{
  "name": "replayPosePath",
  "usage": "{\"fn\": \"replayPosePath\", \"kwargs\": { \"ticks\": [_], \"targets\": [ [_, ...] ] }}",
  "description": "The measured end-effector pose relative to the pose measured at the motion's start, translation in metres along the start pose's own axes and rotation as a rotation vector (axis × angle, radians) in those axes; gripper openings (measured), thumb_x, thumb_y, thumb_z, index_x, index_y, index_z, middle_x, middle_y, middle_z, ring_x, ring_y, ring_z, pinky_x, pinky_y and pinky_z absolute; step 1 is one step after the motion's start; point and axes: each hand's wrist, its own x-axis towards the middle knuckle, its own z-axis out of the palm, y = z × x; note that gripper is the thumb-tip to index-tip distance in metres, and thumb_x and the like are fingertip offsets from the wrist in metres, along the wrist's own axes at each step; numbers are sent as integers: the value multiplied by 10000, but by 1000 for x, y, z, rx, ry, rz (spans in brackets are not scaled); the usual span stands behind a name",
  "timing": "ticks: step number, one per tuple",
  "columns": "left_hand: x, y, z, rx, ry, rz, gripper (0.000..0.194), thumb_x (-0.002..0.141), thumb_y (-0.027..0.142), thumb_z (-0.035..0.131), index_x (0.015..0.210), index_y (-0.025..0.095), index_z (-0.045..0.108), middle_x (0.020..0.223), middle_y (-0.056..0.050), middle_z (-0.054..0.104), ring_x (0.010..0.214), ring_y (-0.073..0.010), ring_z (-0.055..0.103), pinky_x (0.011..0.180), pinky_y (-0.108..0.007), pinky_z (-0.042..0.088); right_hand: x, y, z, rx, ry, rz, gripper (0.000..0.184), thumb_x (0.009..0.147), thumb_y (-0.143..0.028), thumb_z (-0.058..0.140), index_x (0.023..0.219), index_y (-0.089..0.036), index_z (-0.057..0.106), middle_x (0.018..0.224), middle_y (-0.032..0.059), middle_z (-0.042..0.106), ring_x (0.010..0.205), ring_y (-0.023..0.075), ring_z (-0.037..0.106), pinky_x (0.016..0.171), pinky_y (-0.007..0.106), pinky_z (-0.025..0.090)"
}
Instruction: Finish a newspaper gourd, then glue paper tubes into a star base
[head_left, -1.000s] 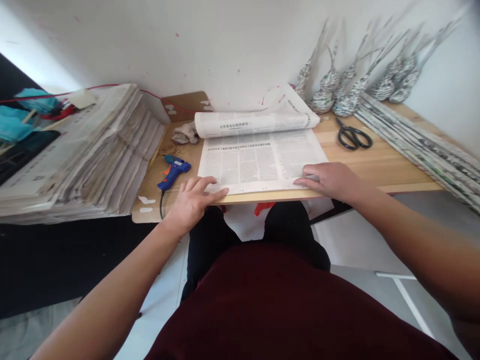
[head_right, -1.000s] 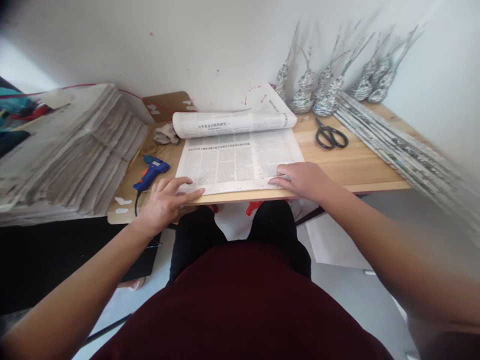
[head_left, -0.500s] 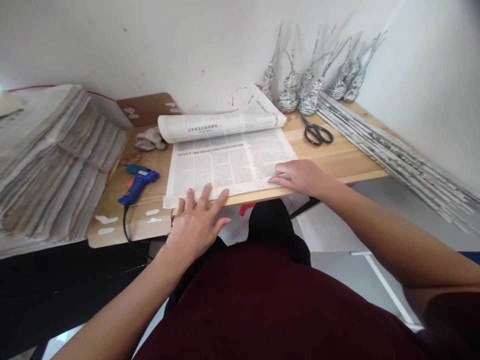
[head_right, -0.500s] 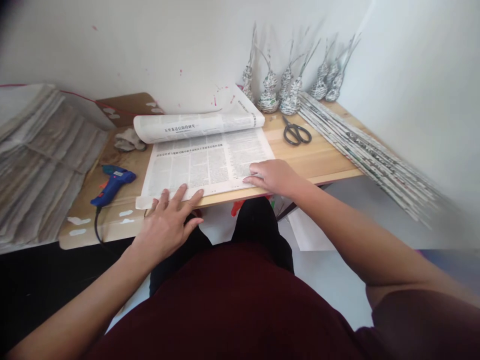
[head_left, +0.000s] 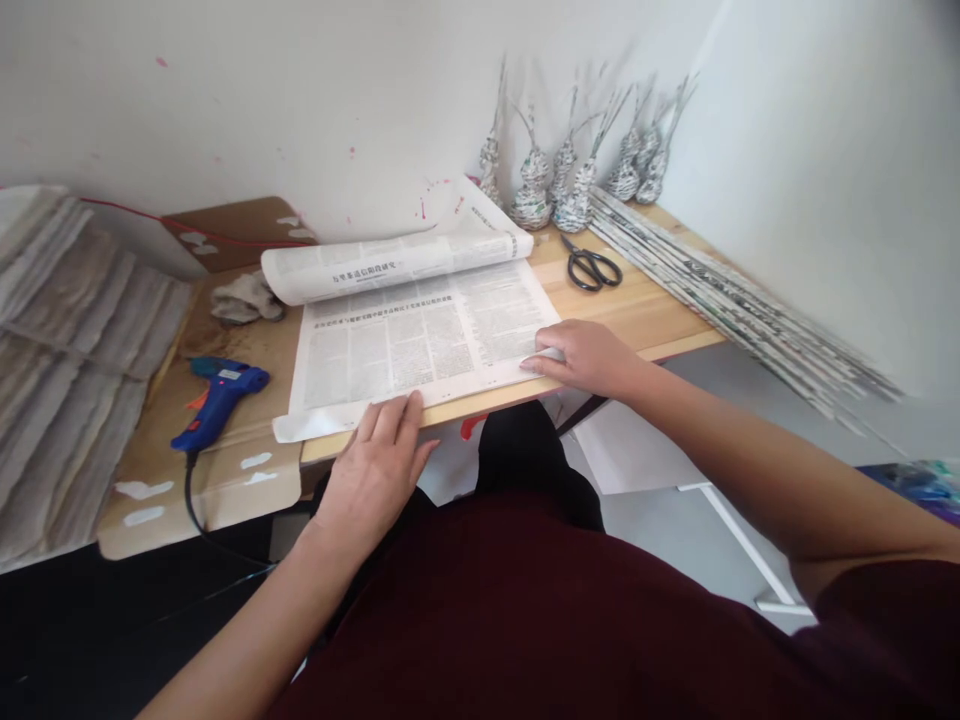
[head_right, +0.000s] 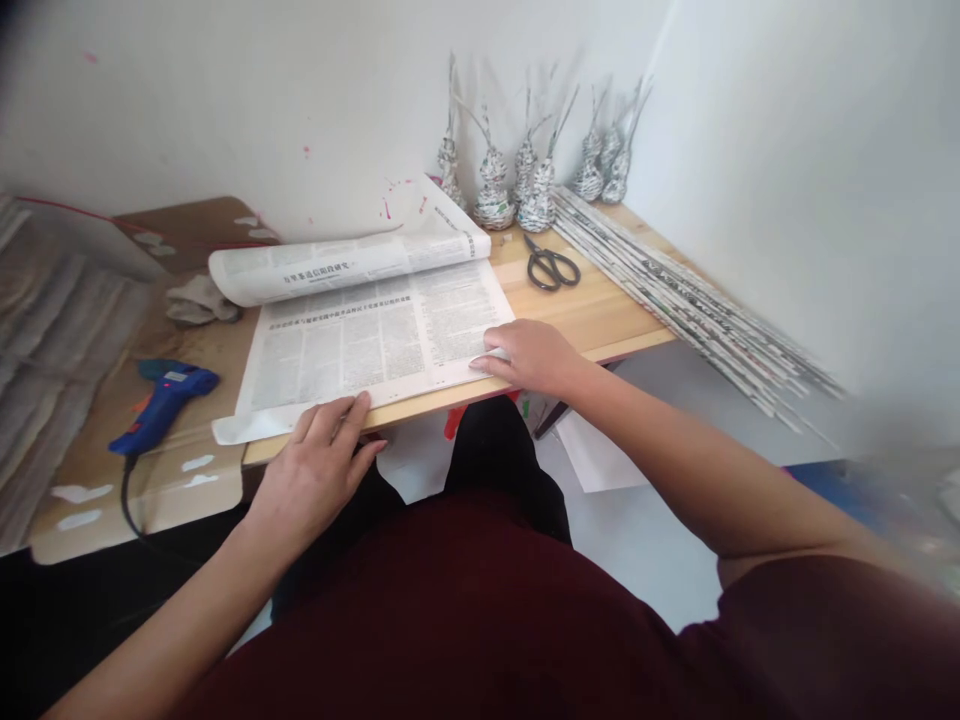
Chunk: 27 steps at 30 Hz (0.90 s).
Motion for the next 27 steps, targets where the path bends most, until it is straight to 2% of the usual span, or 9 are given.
{"fn": "replayPosePath", "kwargs": {
  "ticks": [2, 6, 10, 13, 15, 18, 22, 27],
  "targets": [
    [4, 5, 1, 42, -21, -6, 611, 974, 413, 463, 1531, 194, 341, 1190, -179, 596, 1138, -363, 529, 930, -473, 510, -4, 2, 0, 17, 27, 20, 369, 909, -539, 530, 767, -200, 564, 763, 58, 615, 750, 210, 532, 636, 295, 283],
    [13, 17, 0, 129, -35, -6, 702, 911, 555, 530, 1537, 305, 332, 1077, -162, 587, 1066, -396, 527, 890, -549, 498, -11, 4, 0, 67, 99, 78, 341, 908, -509, 544, 765, -200, 564, 746, 45, 606, 739, 202, 528, 639, 294, 291],
    [19, 25, -1, 137, -41, 4, 727, 856, 538, 635, 1502, 325, 380, 1127, -170, 578, 1111, -407, 523, 957, -634, 453, -16, 6, -3, 106, 115, 190, 340, 885, -506, 558, 729, -204, 568, 699, 30, 584, 693, 191, 504, 619, 296, 282],
    [23, 27, -2, 87, -23, 26, 618, 904, 416, 613, 1472, 273, 418, 1272, -195, 545, 1233, -402, 493, 1025, -636, 427, -20, 7, -5, 89, 135, 262, 352, 868, -501, 570, 680, -206, 538, 651, 21, 550, 664, 184, 473, 609, 303, 265],
    [25, 29, -1, 46, -12, 66, 568, 928, 362, 580, 1454, 195, 443, 1319, -218, 529, 1283, -387, 474, 1064, -589, 427, -23, 7, -4, 71, 165, 283, 378, 863, -497, 578, 637, -210, 482, 617, 12, 521, 643, 175, 446, 607, 305, 253],
    [27, 31, 3, 45, -20, 97, 548, 950, 330, 537, 1443, 104, 455, 1298, -230, 550, 1268, -365, 498, 1087, -535, 431, -27, 7, -1, 53, 233, 298, 430, 851, -474, 609, 588, -216, 387, 579, -9, 478, 603, 154, 398, 627, 310, 260],
    [29, 40, 8, 140, -44, 88, 627, 968, 365, 507, 1499, 57, 380, 1266, -230, 565, 1272, -379, 489, 1105, -586, 381, -31, 8, 6, 54, 328, 303, 432, 835, -431, 651, 584, -213, 374, 578, -27, 481, 578, 137, 375, 692, 318, 307],
    [34, 52, 3, 187, -85, 62, 738, 925, 422, 595, 1572, 284, 269, 1238, -191, 573, 1235, -403, 505, 1043, -659, 382, -34, 10, 13, -9, 371, 312, 389, 852, -431, 634, 614, -211, 419, 630, -6, 522, 632, 157, 409, 728, 325, 318]
  ]
}}
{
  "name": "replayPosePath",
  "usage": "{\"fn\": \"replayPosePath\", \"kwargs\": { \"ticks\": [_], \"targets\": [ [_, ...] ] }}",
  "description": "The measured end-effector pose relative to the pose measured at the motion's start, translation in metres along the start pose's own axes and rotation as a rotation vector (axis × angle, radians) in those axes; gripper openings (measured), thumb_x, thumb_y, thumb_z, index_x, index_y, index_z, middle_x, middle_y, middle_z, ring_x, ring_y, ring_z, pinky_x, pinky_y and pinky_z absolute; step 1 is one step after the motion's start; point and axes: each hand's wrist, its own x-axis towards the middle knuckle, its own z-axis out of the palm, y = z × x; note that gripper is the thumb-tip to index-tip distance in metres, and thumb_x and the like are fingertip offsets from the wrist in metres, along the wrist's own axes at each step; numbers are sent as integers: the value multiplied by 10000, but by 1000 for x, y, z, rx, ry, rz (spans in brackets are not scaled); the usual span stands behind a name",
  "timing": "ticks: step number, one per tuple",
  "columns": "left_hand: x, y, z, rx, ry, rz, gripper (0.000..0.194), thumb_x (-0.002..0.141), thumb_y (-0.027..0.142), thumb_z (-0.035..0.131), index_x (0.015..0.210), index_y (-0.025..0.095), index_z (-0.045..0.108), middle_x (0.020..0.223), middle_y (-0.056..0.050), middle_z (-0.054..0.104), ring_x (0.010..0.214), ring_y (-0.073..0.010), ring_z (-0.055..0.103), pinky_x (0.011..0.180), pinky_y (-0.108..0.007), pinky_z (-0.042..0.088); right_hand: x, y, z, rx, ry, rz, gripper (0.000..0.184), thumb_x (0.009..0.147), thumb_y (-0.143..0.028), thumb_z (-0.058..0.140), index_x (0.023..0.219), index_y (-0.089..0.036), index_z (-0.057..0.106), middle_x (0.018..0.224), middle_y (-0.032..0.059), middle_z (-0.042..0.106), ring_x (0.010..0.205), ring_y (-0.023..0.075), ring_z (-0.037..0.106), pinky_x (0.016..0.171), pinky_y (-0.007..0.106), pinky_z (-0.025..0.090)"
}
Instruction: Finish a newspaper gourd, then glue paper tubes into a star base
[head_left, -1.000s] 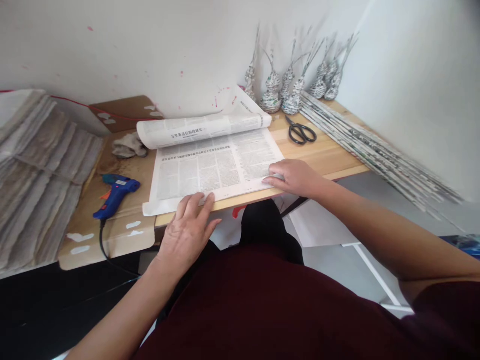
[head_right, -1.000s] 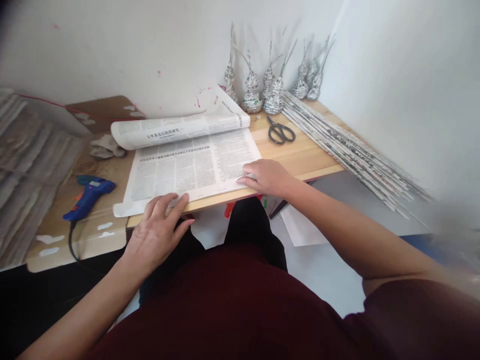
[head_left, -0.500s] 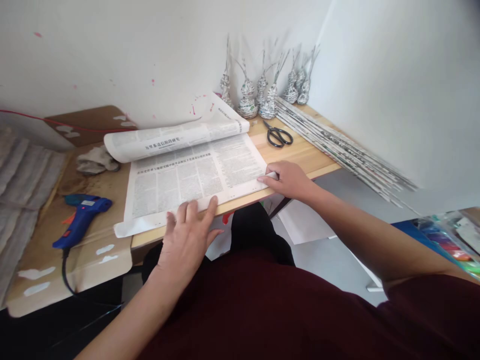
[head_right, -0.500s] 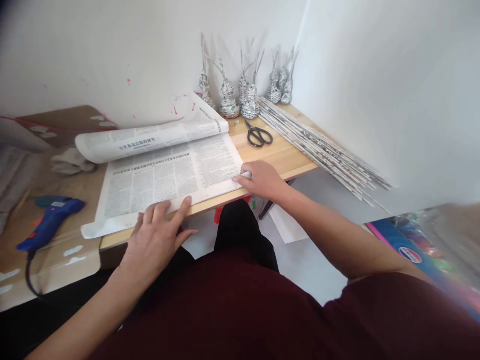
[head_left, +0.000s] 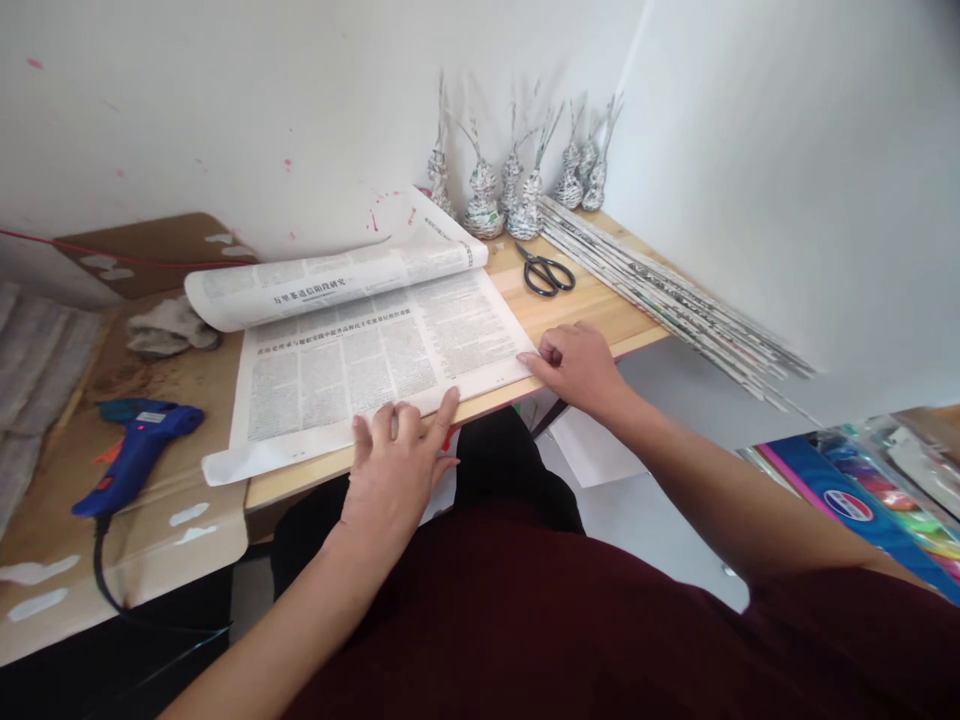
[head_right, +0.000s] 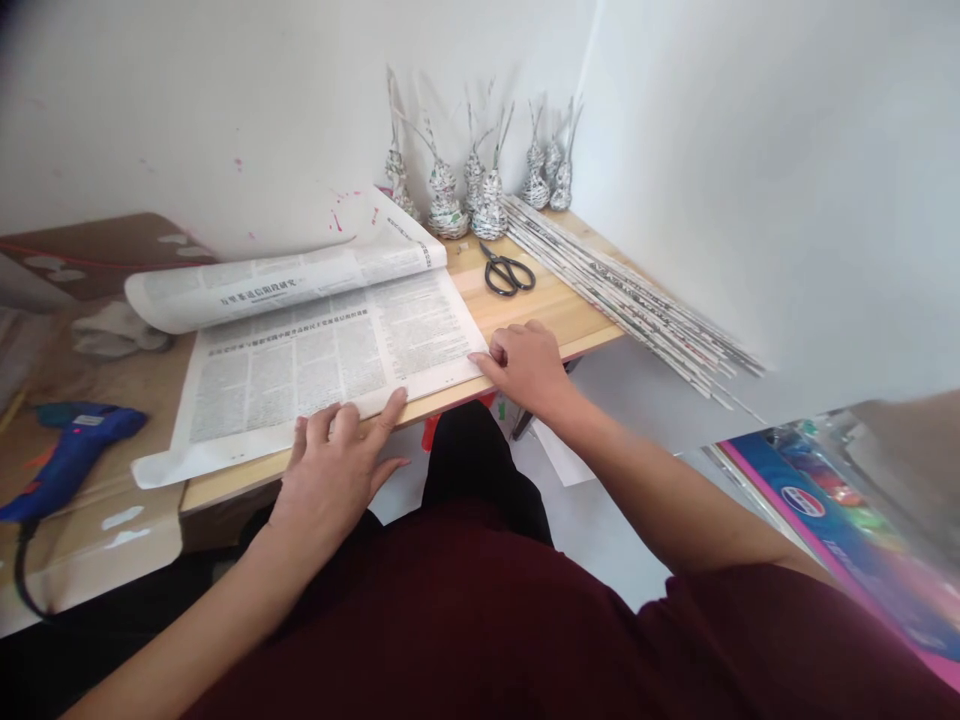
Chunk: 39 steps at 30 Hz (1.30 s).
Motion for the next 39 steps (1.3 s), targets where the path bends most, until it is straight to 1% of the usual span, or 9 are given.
{"fn": "replayPosePath", "kwargs": {
  "ticks": [3, 9, 16, 21, 26, 30, 32, 36, 39],
  "targets": [
    [2, 2, -2, 17, -22, -10, 756, 910, 413, 622, 1569, 304, 270, 1263, -210, 565, 1229, -416, 510, 1024, -677, 379, -2, 0, 3, -41, 29, 8, 367, 869, -430, 610, 630, -208, 442, 665, 10, 546, 674, 171, 418, 742, 330, 317],
    [1, 4, 5, 43, -13, -15, 756, 925, 369, 603, 1579, 288, 231, 1440, -242, 467, 1334, -434, 440, 1039, -699, 353, -2, -7, 3, -104, 26, 95, 358, 866, -407, 593, 602, -203, 463, 685, 35, 575, 730, 196, 436, 767, 343, 315],
    [0, 4, 9, 91, -7, -16, 694, 955, 308, 545, 1575, 299, 233, 1432, -232, 497, 1318, -416, 477, 1036, -686, 377, 2, -4, 1, -109, 1, 119, 384, 858, -435, 593, 575, -203, 476, 653, 32, 567, 697, 189, 430, 739, 338, 314],
    [-1, 2, 13, 63, 40, -8, 690, 943, 254, 547, 1569, 292, 260, 1432, -233, 495, 1317, -427, 478, 1028, -697, 379, 8, -4, -5, -131, -87, 125, 433, 878, -450, 547, 540, -193, 459, 632, 31, 541, 693, 181, 443, 715, 341, 289],
    [-1, 2, 19, 50, 88, -5, 678, 940, 245, 548, 1561, 301, 282, 1423, -236, 503, 1306, -438, 485, 1013, -709, 378, 15, -13, -14, -74, -172, 235, 501, 891, -531, 492, 519, -198, 452, 613, 38, 519, 717, 207, 454, 645, 338, 244],
    [-1, 2, 22, 74, 119, -5, 684, 932, 236, 556, 1560, 297, 290, 1412, -242, 507, 1294, -444, 492, 1006, -706, 383, 14, -18, -10, -142, -148, 228, 555, 858, -624, 515, 509, -194, 471, 694, 67, 553, 850, 267, 471, 669, 350, 231],
    [-1, 2, 22, 74, 126, -6, 678, 932, 218, 549, 1556, 301, 299, 1413, -240, 507, 1291, -438, 496, 1007, -701, 385, 12, -18, -6, -157, -121, 206, 558, 844, -634, 547, 512, -190, 484, 728, 74, 567, 895, 282, 470, 687, 359, 233],
    [-1, 1, 21, 85, 130, -7, 674, 932, 182, 531, 1554, 308, 302, 1412, -230, 513, 1280, -423, 510, 1008, -691, 394, 10, -13, -3, -144, -87, 177, 518, 840, -602, 582, 527, -192, 532, 743, 72, 585, 939, 292, 476, 716, 371, 252],
    [-1, 1, 21, 83, 117, -8, 690, 927, 175, 532, 1558, 311, 288, 1421, -229, 508, 1287, -419, 504, 1013, -692, 391, 12, -4, -8, -153, -84, 231, 479, 851, -542, 577, 523, -193, 561, 772, 84, 606, 980, 310, 486, 734, 379, 276]
  ]
}}
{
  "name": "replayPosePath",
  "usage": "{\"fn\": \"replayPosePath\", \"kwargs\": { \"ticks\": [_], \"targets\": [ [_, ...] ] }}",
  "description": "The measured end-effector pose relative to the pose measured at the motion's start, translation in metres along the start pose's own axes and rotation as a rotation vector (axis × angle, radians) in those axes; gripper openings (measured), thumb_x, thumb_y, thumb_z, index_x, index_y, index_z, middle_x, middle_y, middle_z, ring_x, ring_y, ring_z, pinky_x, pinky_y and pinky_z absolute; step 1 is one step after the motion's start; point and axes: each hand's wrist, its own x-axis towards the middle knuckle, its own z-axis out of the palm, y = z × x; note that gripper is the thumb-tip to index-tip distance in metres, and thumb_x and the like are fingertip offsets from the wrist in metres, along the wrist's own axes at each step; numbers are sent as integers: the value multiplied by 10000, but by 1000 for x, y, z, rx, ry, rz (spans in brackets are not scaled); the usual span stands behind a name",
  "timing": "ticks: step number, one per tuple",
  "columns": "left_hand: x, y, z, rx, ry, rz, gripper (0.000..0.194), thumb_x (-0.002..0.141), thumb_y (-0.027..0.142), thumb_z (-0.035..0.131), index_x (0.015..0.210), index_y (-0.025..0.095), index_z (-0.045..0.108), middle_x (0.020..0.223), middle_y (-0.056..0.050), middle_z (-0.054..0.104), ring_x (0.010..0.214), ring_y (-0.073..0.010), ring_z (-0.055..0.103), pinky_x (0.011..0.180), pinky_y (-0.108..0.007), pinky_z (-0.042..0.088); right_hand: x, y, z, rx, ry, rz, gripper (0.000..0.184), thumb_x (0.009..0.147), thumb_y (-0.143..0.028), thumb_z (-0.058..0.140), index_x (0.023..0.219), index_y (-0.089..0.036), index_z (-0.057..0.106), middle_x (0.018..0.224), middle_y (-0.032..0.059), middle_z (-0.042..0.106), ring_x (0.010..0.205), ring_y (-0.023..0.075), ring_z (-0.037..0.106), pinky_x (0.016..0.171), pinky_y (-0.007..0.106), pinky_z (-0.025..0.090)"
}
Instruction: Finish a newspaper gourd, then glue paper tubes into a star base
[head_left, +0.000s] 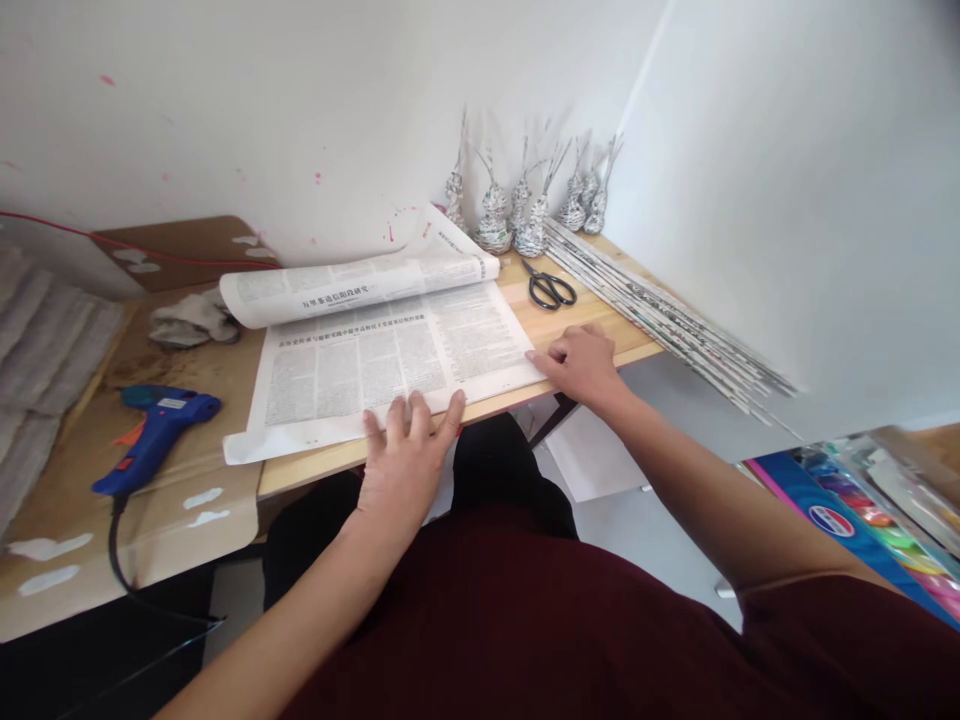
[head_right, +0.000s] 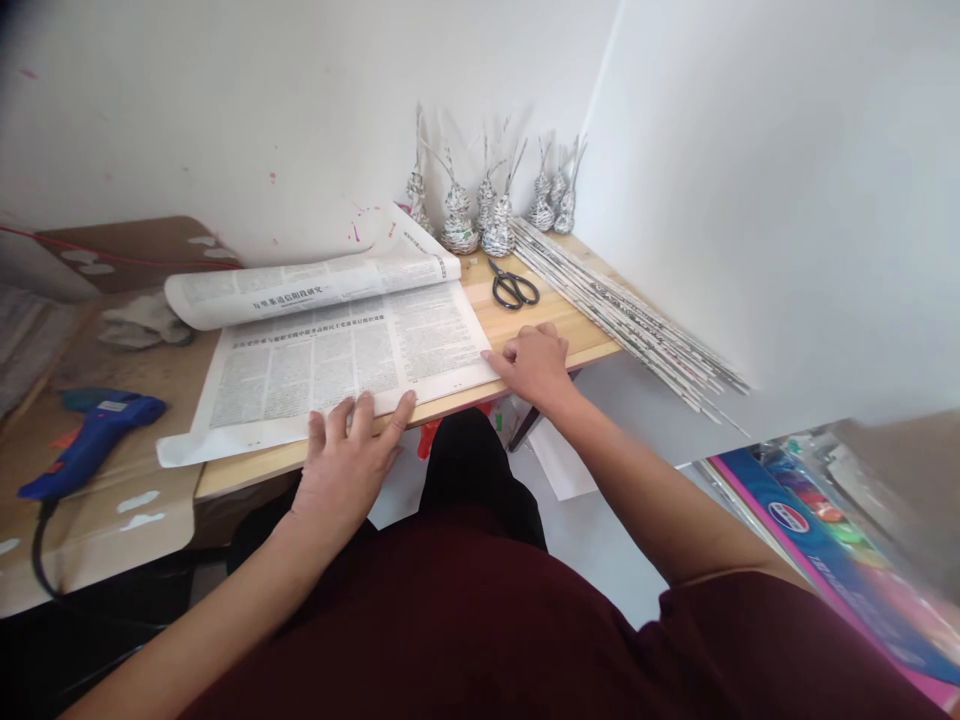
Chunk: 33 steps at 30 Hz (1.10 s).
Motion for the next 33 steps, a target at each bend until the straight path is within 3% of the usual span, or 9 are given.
{"fn": "replayPosePath", "kwargs": {
  "ticks": [4, 8, 10, 13, 17, 20, 25, 33],
  "targets": [
    [0, 0, 0, -18, -22, -7, 705, 921, 194, 547, 1560, 321, 278, 1437, -228, 498, 1296, -426, 496, 1020, -705, 377, 5, 14, -11, 14, -18, 76, 490, 859, -532, 559, 506, -193, 552, 728, 86, 628, 962, 308, 526, 729, 368, 310],
    [0, 0, 1, -37, -46, -11, 754, 905, 208, 578, 1569, 332, 244, 1459, -228, 482, 1315, -432, 477, 1031, -718, 356, 7, 11, -19, 225, -37, -14, 552, 976, -513, 351, 630, -199, 646, 723, 62, 670, 796, 217, 585, 714, 328, 355],
    [0, 1, 1, -19, -36, -10, 754, 909, 209, 577, 1572, 328, 236, 1449, -226, 490, 1311, -431, 482, 1029, -710, 362, 9, 2, -22, 243, -98, -62, 608, 990, -550, 294, 590, -202, 591, 681, 50, 641, 701, 188, 566, 649, 316, 337],
    [-1, 2, 4, -2, -12, -13, 756, 919, 215, 571, 1578, 324, 216, 1434, -218, 502, 1304, -423, 491, 1028, -699, 370, 15, -18, -24, 151, -279, -116, 619, 916, -665, 412, 502, -208, 461, 555, 16, 524, 599, 165, 494, 588, 320, 275],
    [-1, 3, 6, 17, 9, -21, 749, 933, 239, 561, 1583, 317, 197, 1417, -210, 516, 1302, -415, 495, 1032, -694, 372, 21, -41, -25, 69, -428, -145, 601, 845, -676, 537, 490, -197, 460, 535, 3, 513, 620, 163, 482, 619, 319, 263],
    [0, 3, 3, 12, 6, -19, 748, 936, 250, 561, 1584, 315, 195, 1414, -208, 518, 1296, -415, 502, 1027, -692, 381, 20, -48, -20, -42, -390, -202, 614, 861, -669, 525, 483, -187, 480, 563, 38, 556, 747, 216, 509, 672, 339, 259],
    [0, 2, -5, -17, -36, -15, 728, 945, 245, 539, 1584, 311, 197, 1439, -231, 493, 1303, -417, 494, 1021, -697, 381, 10, -38, -5, -112, -192, -344, 599, 911, -653, 482, 574, -183, 642, 784, 94, 657, 955, 282, 483, 765, 389, 256],
    [0, 1, -2, -92, -50, -34, 756, 928, 200, 541, 1583, 333, 190, 1465, -217, 474, 1327, -415, 470, 1044, -711, 348, 7, -12, 0, -183, -95, -225, 550, 895, -640, 520, 642, -189, 707, 809, 107, 651, 992, 311, 469, 770, 404, 251]
  ]
}}
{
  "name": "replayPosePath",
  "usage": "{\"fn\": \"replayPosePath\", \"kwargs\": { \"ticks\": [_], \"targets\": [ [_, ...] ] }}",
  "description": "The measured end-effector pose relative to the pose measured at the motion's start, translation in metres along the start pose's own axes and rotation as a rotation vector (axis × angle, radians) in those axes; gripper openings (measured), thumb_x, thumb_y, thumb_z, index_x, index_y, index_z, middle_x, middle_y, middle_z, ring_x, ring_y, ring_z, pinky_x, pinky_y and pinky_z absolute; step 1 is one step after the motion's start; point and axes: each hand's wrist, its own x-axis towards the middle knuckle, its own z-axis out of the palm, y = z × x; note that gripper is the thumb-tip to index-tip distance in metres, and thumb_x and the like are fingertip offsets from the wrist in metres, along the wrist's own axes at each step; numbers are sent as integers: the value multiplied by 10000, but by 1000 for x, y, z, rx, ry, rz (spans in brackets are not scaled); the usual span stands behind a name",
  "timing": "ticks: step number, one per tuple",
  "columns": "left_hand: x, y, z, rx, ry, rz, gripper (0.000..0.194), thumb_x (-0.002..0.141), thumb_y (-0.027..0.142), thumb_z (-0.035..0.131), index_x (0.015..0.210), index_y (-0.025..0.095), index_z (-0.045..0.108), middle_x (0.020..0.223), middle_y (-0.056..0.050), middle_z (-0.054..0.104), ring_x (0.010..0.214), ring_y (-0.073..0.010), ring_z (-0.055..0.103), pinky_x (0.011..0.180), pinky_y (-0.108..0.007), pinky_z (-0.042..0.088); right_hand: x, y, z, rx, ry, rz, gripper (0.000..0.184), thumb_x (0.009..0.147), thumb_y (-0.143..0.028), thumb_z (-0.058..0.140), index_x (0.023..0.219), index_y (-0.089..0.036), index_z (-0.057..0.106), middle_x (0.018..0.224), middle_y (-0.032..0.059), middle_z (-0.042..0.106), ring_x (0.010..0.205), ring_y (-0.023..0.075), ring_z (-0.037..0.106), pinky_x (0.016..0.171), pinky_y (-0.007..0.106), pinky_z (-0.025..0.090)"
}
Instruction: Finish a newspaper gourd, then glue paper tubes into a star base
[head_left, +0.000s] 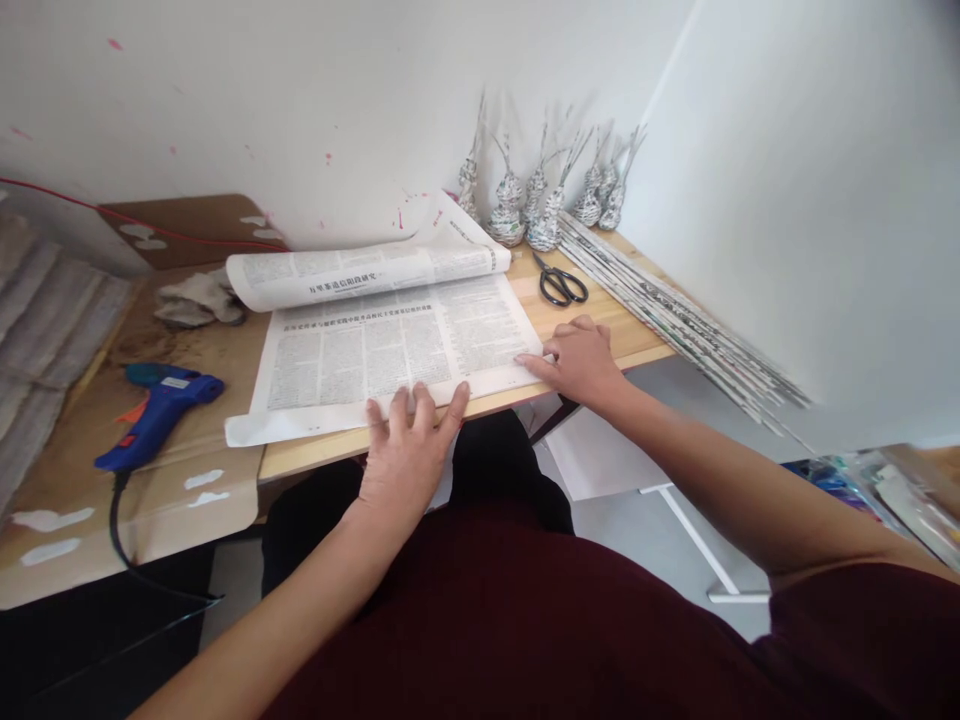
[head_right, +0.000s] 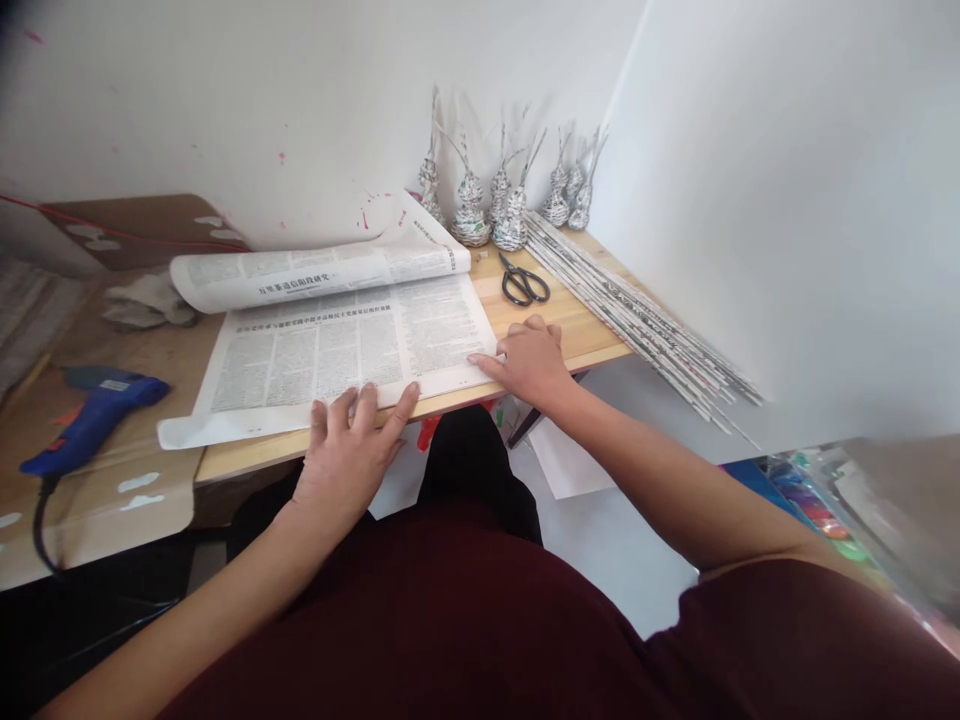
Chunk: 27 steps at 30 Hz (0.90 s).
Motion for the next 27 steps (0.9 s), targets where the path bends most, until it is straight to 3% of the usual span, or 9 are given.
{"fn": "replayPosePath", "kwargs": {
  "ticks": [7, 15, 19, 22, 25, 27],
  "targets": [
    [1, 1, -2, 24, 7, -6, 705, 922, 176, 541, 1561, 318, 278, 1442, -217, 491, 1307, -421, 481, 1034, -708, 359, -8, 0, 0, -38, 49, 63, 523, 910, -590, 514, 594, -188, 624, 801, 112, 634, 989, 325, 465, 752, 407, 258],
    [2, 2, -1, 87, -5, -8, 719, 916, 149, 525, 1561, 324, 258, 1426, -201, 509, 1301, -405, 493, 1030, -698, 378, -9, -5, -1, -154, 56, 87, 482, 959, -495, 445, 734, -180, 731, 885, 151, 679, 963, 325, 483, 774, 436, 280],
    [2, 2, 1, 67, 0, -15, 728, 912, 144, 523, 1561, 331, 253, 1435, -201, 506, 1305, -400, 492, 1032, -708, 370, -7, 15, -3, -202, 110, 124, 416, 957, -396, 435, 797, -164, 740, 915, 164, 704, 943, 325, 508, 780, 436, 302],
    [2, 3, -1, 22, 12, -18, 720, 908, 125, 521, 1555, 329, 279, 1435, -199, 507, 1306, -398, 492, 1031, -718, 366, -9, 29, -16, -98, 184, 208, 358, 938, -354, 443, 843, -146, 719, 906, 171, 693, 900, 311, 549, 761, 413, 351],
    [2, 3, -4, 9, 24, -13, 701, 912, 111, 514, 1546, 328, 308, 1427, -204, 513, 1301, -399, 498, 1023, -716, 373, -21, 12, -28, 83, 423, 203, 364, 969, -295, 371, 1051, -119, 680, 1053, 182, 684, 1035, 302, 571, 887, 414, 403],
    [2, 3, -4, 5, 30, -15, 683, 919, 111, 503, 1540, 334, 325, 1423, -206, 517, 1298, -400, 500, 1016, -719, 377, -35, -23, -26, 192, 418, -27, 409, 1002, -313, 329, 1230, -138, 619, 1247, 159, 653, 1197, 276, 538, 1040, 410, 365]
  ]
}}
